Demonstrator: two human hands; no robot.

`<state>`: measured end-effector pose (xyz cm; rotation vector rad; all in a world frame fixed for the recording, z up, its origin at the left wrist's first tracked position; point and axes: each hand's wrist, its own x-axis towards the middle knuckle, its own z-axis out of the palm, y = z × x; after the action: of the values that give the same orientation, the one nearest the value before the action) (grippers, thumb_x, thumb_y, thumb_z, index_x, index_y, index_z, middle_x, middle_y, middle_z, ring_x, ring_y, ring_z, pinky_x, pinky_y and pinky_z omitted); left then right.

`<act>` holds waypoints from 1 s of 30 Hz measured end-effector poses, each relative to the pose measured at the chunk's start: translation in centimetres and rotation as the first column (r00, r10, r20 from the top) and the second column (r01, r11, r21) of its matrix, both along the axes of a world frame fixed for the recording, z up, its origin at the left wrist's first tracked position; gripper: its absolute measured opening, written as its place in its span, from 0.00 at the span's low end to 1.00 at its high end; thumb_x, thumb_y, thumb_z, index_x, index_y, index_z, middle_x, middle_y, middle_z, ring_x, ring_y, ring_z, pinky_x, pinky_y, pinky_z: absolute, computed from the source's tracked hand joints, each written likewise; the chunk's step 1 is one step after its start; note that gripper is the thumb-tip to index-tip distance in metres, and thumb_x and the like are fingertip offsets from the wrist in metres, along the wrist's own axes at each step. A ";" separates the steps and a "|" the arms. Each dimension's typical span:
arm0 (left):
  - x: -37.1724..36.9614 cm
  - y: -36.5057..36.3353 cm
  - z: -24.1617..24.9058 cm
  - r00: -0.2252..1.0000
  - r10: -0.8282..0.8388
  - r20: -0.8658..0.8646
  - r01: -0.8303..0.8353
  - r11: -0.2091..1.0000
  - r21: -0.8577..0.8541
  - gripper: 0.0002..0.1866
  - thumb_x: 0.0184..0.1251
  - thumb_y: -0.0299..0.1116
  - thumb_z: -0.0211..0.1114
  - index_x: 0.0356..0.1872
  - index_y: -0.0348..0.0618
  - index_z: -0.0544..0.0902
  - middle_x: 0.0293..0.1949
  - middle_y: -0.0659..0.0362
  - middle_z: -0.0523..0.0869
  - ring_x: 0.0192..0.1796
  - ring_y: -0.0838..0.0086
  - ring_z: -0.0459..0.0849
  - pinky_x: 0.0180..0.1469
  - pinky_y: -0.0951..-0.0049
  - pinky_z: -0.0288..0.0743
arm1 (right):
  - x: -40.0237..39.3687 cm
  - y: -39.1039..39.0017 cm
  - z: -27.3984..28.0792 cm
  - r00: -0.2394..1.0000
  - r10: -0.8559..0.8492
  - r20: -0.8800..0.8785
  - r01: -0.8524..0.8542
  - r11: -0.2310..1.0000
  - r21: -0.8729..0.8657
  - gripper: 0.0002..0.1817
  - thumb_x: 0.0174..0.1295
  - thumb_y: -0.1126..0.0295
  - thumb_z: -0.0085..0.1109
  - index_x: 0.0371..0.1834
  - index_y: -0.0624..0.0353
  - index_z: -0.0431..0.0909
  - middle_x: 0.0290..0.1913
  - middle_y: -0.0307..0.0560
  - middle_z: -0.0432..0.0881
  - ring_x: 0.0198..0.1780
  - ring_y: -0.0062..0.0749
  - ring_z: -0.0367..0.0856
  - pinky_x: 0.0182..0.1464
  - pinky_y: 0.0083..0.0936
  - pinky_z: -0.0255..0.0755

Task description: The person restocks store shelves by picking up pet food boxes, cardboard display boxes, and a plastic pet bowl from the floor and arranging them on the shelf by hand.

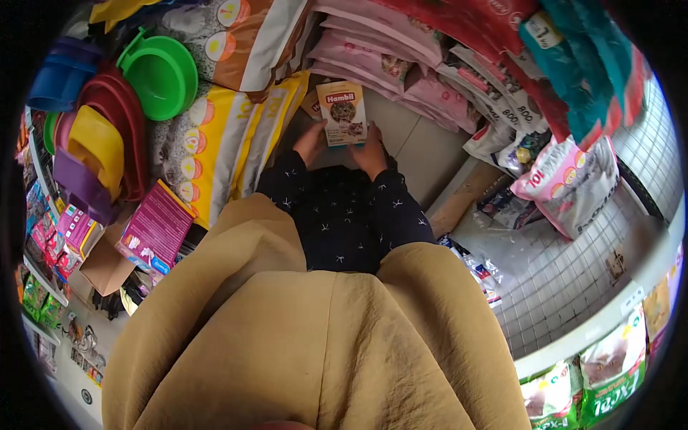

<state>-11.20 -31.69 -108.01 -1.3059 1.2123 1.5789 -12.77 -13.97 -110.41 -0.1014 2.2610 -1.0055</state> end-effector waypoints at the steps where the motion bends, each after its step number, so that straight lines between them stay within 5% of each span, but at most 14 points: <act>1: -0.4 0.3 0.4 0.990 0.129 -0.065 -0.128 0.992 0.020 0.32 0.65 0.48 0.56 0.65 0.42 0.63 0.57 0.53 0.75 0.56 0.65 0.75 0.57 0.65 0.67 | -0.1 -0.4 -0.8 1.000 -0.001 0.005 0.001 1.000 -0.002 0.42 0.52 0.65 0.64 0.68 0.67 0.53 0.62 0.67 0.67 0.63 0.54 0.66 0.61 0.36 0.63; 3: -1.1 0.8 1.5 0.907 0.381 -0.182 -0.371 0.925 0.085 0.36 0.64 0.58 0.53 0.67 0.47 0.61 0.61 0.56 0.73 0.61 0.66 0.70 0.63 0.62 0.60 | -0.3 -0.9 -2.2 0.999 -0.032 0.035 0.035 0.994 -0.105 0.44 0.52 0.64 0.64 0.68 0.69 0.51 0.60 0.65 0.70 0.63 0.52 0.67 0.62 0.38 0.62; 7: -0.9 1.1 -0.2 0.884 0.446 -0.142 -0.405 0.880 0.247 0.37 0.63 0.65 0.48 0.67 0.51 0.62 0.65 0.57 0.67 0.67 0.67 0.63 0.68 0.57 0.49 | -0.7 -0.3 -6.4 0.973 -0.137 0.186 0.151 0.986 -0.068 0.41 0.55 0.64 0.63 0.68 0.69 0.53 0.56 0.60 0.74 0.60 0.43 0.70 0.61 0.35 0.63; 9: -0.7 1.2 1.3 0.903 0.414 -0.118 -0.379 0.894 0.237 0.38 0.63 0.65 0.47 0.67 0.51 0.62 0.64 0.57 0.68 0.66 0.67 0.63 0.67 0.57 0.50 | -0.4 -0.1 -5.6 0.949 -0.187 0.255 0.197 0.980 -0.014 0.39 0.56 0.64 0.62 0.68 0.68 0.55 0.55 0.58 0.75 0.59 0.40 0.71 0.60 0.34 0.63; 13: 0.0 1.5 4.0 0.939 0.329 -0.100 -0.296 0.922 0.251 0.37 0.64 0.66 0.46 0.66 0.51 0.63 0.63 0.57 0.69 0.65 0.68 0.64 0.66 0.55 0.53 | -1.3 0.6 1.1 0.962 -0.013 0.273 -0.025 0.990 0.137 0.29 0.62 0.65 0.58 0.64 0.67 0.64 0.53 0.49 0.77 0.54 0.26 0.72 0.57 0.25 0.65; 15: 1.4 1.5 4.3 0.938 0.321 -0.131 -0.272 0.916 0.296 0.36 0.64 0.64 0.47 0.66 0.52 0.63 0.63 0.57 0.70 0.65 0.69 0.65 0.65 0.55 0.55 | 0.1 1.9 1.9 0.876 -0.184 0.445 0.250 0.963 -0.095 0.29 0.63 0.65 0.57 0.65 0.64 0.63 0.55 0.52 0.76 0.55 0.29 0.72 0.58 0.25 0.65; 18: 3.1 2.5 9.2 0.935 0.347 -0.071 -0.321 0.915 0.244 0.33 0.66 0.61 0.48 0.66 0.52 0.64 0.62 0.58 0.71 0.64 0.71 0.66 0.63 0.57 0.58 | 1.1 2.8 8.2 0.796 -0.281 0.537 0.443 0.874 -0.200 0.27 0.65 0.65 0.55 0.65 0.63 0.64 0.56 0.50 0.75 0.55 0.28 0.72 0.58 0.23 0.65; 23: 4.2 3.6 19.7 0.899 0.356 -0.256 -0.291 0.921 0.258 0.31 0.69 0.53 0.49 0.69 0.51 0.60 0.61 0.59 0.71 0.64 0.70 0.66 0.62 0.56 0.59 | 1.3 2.9 22.1 0.691 -0.382 0.614 0.650 0.699 -0.298 0.27 0.68 0.65 0.52 0.67 0.63 0.61 0.57 0.44 0.74 0.56 0.23 0.71 0.58 0.20 0.64; 30: -0.2 3.2 36.7 0.896 0.251 -0.366 -0.156 0.950 0.270 0.31 0.68 0.39 0.57 0.70 0.47 0.57 0.61 0.58 0.70 0.64 0.69 0.67 0.62 0.61 0.65 | -2.8 4.6 40.1 0.737 -0.357 0.573 0.661 0.555 -0.505 0.32 0.66 0.68 0.56 0.70 0.66 0.54 0.58 0.46 0.72 0.57 0.26 0.71 0.59 0.21 0.66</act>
<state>-11.39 -28.45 -71.36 -1.0138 1.1000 2.1493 -15.62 -9.40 -70.34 0.4792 1.4192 -1.9611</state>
